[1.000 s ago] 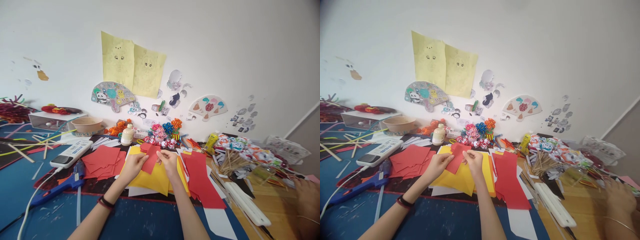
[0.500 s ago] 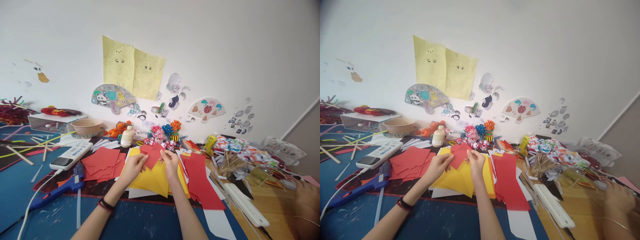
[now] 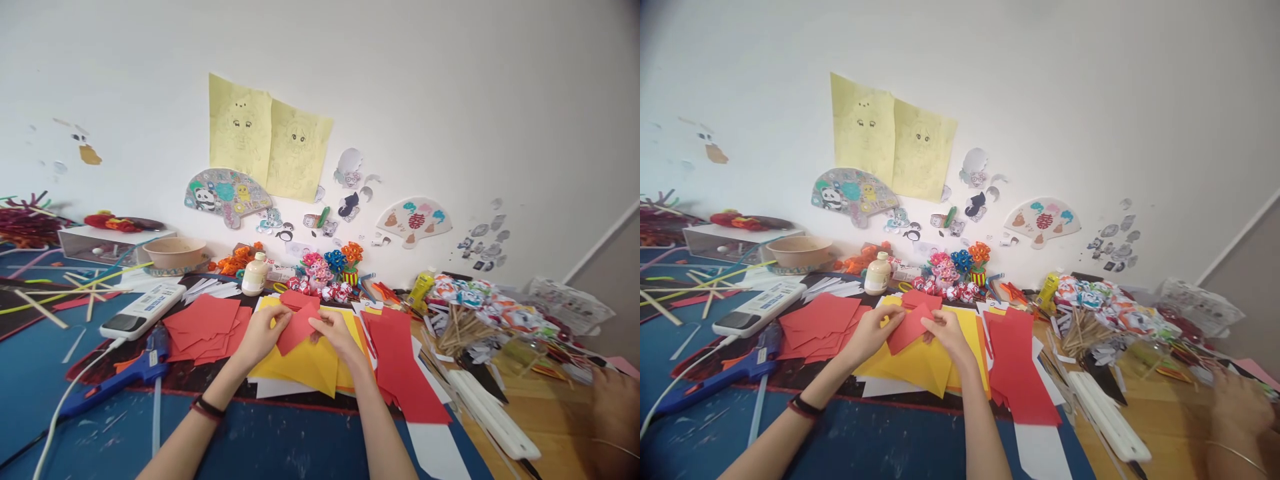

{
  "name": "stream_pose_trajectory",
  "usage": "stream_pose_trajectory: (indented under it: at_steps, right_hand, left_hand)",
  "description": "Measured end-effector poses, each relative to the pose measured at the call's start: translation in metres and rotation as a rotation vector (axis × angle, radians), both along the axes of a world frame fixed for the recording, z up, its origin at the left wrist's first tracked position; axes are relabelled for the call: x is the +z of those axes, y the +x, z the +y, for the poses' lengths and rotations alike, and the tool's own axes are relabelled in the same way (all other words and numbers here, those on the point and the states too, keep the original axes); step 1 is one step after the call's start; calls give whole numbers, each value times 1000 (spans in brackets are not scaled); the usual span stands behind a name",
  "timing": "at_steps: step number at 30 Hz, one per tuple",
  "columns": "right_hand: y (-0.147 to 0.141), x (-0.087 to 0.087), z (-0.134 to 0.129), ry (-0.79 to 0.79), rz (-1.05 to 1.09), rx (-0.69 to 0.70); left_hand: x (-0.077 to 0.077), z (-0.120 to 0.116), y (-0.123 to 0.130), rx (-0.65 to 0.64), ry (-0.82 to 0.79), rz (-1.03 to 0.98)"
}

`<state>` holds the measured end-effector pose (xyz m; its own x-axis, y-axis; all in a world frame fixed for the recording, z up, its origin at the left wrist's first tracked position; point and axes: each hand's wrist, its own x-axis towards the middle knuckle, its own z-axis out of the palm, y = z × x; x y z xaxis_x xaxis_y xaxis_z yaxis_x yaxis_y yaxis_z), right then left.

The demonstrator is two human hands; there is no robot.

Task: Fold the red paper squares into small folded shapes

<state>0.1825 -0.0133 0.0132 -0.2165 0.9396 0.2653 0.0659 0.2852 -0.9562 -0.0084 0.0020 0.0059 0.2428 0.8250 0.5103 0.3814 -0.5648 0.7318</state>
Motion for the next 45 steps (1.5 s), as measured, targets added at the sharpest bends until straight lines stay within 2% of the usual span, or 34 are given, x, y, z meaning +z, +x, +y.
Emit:
stream_pose_trajectory:
  at_steps: [5, 10, 16, 18, 22, 24, 27, 31, 33, 36, 39, 42, 45]
  right_hand:
    - [-5, 4, -2, 179, -120, -166]
    - [-12, 0, 0, 186, -125, -113]
    - [-20, -6, 4, 197, -60, -249]
    - [-11, -4, 6, 205, 24, -340]
    - [20, -2, 12, 195, 228, -631]
    - [28, -5, 15, 176, 262, -666]
    - [19, -11, 17, 167, 223, -597]
    - [-2, -15, 16, 152, 180, -500]
    - [-5, -13, 14, 122, 146, -427]
    - [-3, -12, 9, 45, 36, -209]
    - [-6, -14, 7, -5, -46, -4]
    - [-14, -18, 9, 12, -61, 29]
    - [-19, -18, 10, 50, -89, -10]
  left_hand:
    - [0, -6, 7, -8, -52, 89]
    - [2, -12, 14, -92, -102, 16]
    - [-3, -10, 18, -97, -164, -73]
    - [-4, -8, 16, -110, -162, -64]
    - [-2, -4, 10, -97, -156, -40]
    - [-2, -3, 9, -57, -162, -51]
    - [-4, -2, 11, -14, -185, -96]
    - [-11, 1, 14, -44, -240, -160]
    - [-15, 5, 11, 12, -249, -208]
    - [-17, 13, 2, 111, -252, -286]
    - [-15, 14, -2, 48, -225, -205]
    - [-12, 7, 4, -22, -164, -98]
    - [-9, -1, 13, -13, -125, -54]
